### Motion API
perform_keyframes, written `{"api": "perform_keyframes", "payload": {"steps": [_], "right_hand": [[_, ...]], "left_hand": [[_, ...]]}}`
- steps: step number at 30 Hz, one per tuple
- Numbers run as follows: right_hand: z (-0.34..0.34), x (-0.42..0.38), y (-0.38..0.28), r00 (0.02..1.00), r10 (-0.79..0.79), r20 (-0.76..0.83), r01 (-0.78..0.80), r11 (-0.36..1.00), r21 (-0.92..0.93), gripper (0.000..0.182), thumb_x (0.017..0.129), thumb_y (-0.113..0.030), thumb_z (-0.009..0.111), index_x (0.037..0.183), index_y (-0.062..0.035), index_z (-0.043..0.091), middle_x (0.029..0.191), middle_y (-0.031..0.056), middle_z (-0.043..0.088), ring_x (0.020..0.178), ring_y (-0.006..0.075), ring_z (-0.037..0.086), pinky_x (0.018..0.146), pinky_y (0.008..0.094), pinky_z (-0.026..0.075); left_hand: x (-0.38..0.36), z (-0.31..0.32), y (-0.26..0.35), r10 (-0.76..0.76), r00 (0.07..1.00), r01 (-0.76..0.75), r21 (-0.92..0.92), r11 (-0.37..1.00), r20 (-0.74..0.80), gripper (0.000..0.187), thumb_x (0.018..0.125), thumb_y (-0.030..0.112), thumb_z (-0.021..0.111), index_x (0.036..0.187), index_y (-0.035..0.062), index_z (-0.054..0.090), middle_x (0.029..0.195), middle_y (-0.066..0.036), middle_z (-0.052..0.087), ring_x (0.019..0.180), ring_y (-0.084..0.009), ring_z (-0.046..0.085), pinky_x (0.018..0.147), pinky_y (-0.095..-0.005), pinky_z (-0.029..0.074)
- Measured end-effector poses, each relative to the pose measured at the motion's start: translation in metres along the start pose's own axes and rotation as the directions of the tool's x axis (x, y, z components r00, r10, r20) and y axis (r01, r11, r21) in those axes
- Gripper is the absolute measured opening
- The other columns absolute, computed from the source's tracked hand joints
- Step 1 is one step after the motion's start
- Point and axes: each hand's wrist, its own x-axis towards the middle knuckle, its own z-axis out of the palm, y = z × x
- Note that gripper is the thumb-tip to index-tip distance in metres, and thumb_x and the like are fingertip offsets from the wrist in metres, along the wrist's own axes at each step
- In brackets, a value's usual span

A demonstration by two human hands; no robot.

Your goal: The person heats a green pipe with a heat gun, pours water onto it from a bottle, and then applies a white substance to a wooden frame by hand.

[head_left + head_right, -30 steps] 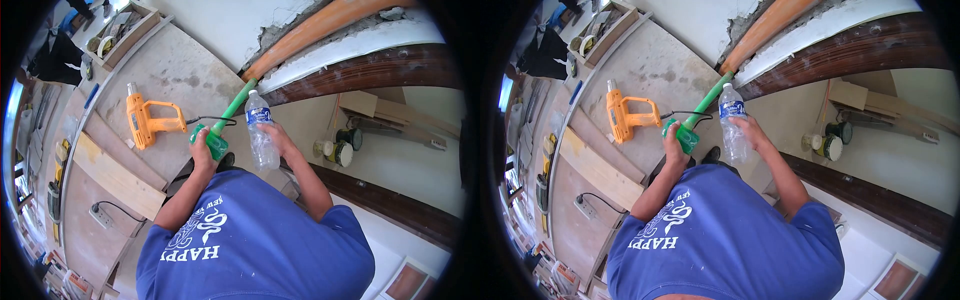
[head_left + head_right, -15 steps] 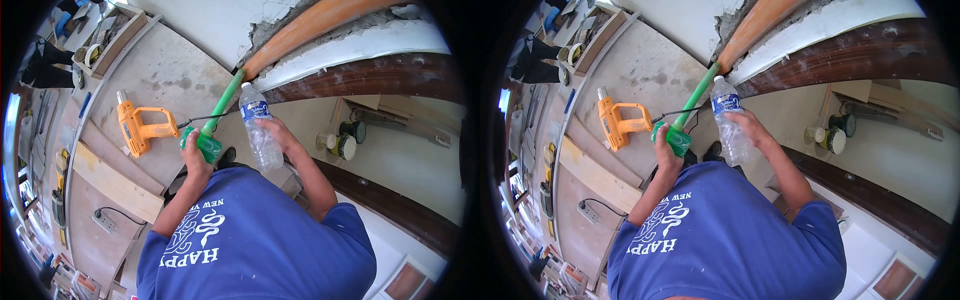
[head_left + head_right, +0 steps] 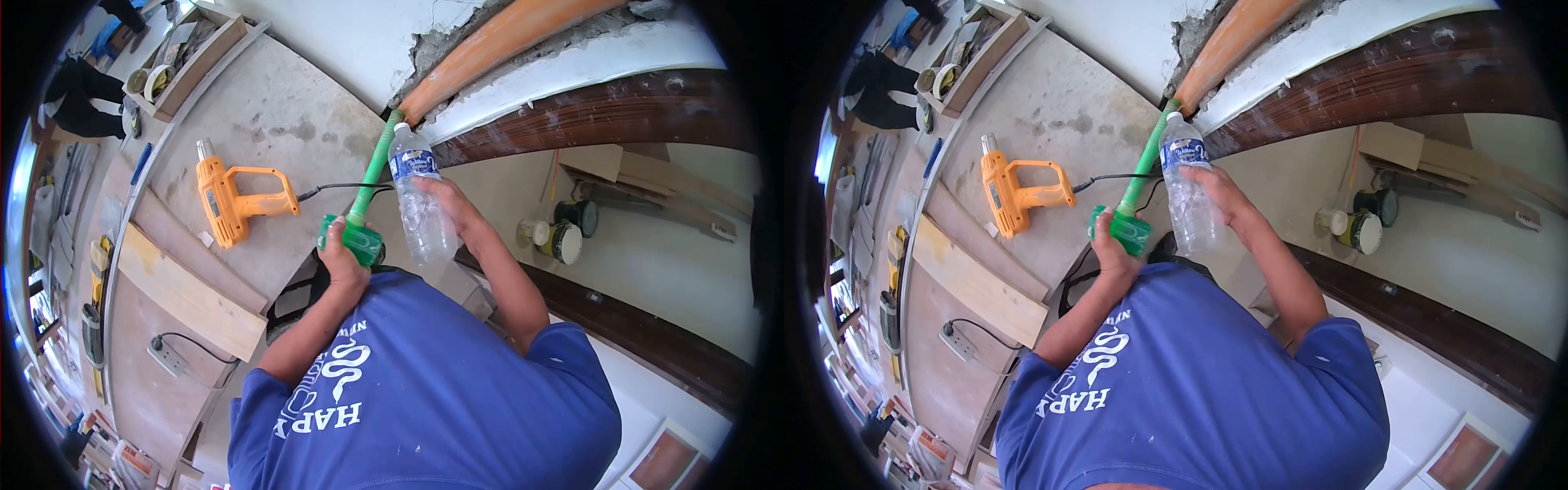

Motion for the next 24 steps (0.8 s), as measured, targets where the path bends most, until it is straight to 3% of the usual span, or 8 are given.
{"api": "perform_keyframes", "payload": {"steps": [8,15,24], "right_hand": [[0.002,-0.010,0.004,1.000,0.007,0.027,-0.006,1.000,-0.018,0.037,0.095,-0.031,0.066,0.113,0.0006,0.065,0.092,0.0147,0.073,0.076,0.0241,0.073,0.070,0.0394,0.061],[-0.008,-0.024,0.006,1.000,0.013,-0.026,-0.013,1.000,-0.020,0.035,0.093,-0.029,0.068,0.114,-0.0006,0.066,0.091,0.0098,0.070,0.076,0.0213,0.071,0.070,0.0371,0.059],[-0.005,-0.015,-0.006,1.000,-0.015,0.004,0.015,0.999,-0.028,0.037,0.094,-0.032,0.068,0.113,-0.0008,0.065,0.093,0.0114,0.071,0.078,0.0213,0.071,0.071,0.0363,0.060]], "left_hand": [[-0.002,-0.009,0.014,0.013,0.999,-0.013,0.002,1.000,0.047,0.026,0.094,0.031,0.067,0.106,0.0107,0.054,0.095,-0.012,0.065,0.084,-0.0289,0.069,0.078,-0.0432,0.058],[0.009,-0.003,0.008,0.025,1.000,-0.025,-0.009,1.000,-0.003,0.025,0.094,0.030,0.066,0.106,0.0122,0.054,0.096,-0.012,0.064,0.084,-0.0295,0.069,0.076,-0.0449,0.058],[0.014,0.002,0.024,-0.019,0.999,0.018,-0.028,0.999,-0.037,0.028,0.091,0.032,0.068,0.105,0.0123,0.053,0.093,-0.013,0.064,0.079,-0.0294,0.068,0.073,-0.0441,0.058]]}}
